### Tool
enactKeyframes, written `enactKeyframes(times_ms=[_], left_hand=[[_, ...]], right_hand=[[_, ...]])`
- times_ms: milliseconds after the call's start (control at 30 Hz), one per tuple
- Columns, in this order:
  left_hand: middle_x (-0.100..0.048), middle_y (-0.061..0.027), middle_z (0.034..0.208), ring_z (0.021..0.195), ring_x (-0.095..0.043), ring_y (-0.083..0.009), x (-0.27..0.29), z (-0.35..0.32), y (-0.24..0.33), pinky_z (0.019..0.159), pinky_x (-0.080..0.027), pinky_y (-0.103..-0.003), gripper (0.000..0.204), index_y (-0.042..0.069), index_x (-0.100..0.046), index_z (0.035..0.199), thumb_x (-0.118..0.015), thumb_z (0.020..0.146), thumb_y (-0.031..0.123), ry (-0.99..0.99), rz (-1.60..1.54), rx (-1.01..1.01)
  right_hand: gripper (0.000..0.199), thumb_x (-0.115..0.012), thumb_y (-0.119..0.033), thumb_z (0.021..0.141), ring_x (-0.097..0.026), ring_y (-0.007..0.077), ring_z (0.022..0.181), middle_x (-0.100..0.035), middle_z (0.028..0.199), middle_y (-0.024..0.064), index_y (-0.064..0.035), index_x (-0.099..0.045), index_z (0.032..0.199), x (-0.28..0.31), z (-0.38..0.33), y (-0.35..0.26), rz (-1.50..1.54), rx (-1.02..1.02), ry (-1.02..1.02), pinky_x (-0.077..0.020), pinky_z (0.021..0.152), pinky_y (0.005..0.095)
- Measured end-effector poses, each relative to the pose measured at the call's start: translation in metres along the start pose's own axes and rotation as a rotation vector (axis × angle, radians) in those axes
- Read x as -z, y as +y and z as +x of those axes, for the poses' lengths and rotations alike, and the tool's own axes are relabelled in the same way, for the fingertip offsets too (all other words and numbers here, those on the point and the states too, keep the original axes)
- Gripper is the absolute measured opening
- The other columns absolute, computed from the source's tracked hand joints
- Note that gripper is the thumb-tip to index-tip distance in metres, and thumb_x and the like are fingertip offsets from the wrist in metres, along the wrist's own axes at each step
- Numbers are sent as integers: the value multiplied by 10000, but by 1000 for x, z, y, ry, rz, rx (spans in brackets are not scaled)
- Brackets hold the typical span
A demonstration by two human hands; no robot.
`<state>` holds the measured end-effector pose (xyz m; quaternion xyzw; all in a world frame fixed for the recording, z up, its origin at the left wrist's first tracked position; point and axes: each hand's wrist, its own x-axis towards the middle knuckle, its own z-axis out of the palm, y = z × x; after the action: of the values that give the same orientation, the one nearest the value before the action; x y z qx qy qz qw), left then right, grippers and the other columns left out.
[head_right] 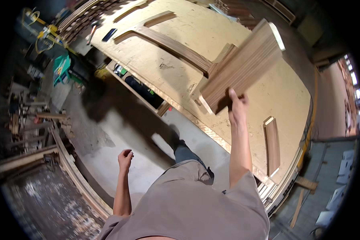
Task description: The person assembles wooden chair frames by hand in a workshop. They pick up pre-finished wooden components, including legs and stretchers, and fit them together on a workbench to form the chair structure. The person handles the pieces one at a time, aligning them and placing them into position.
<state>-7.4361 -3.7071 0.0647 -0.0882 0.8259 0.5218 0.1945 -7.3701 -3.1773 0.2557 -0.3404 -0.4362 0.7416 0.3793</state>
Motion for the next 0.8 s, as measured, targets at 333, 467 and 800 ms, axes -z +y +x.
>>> enactKeyframes(times_ms=[333,467,800], left_hand=[[-697,-90,917,804,-650,-137,11,250,189,745,-538,-270,192,-42,-648,1069,-634,893,35,-224,110,-141],[-686,-65,860,779,-635,-114,-4,358,259,717,-523,-257,154,-17,-656,1027,-650,878,25,-327,112,-255],[-687,-115,912,788,-668,-222,-102,663,420,721,-534,-325,248,22,-683,1028,-725,798,105,-320,447,-774]], right_hand=[[416,-682,-22,893,-612,258,1071,-620,1199,166,54,-514,1266,-136,242,127,144,-200,12,-500,930,385],[367,-691,-28,884,-650,238,971,-653,1123,153,53,-543,1210,-177,309,140,-15,-227,-90,-533,861,382],[357,-709,-4,819,-645,178,954,-687,1068,97,9,-618,1164,-266,376,176,-431,-235,-105,-509,883,329]])
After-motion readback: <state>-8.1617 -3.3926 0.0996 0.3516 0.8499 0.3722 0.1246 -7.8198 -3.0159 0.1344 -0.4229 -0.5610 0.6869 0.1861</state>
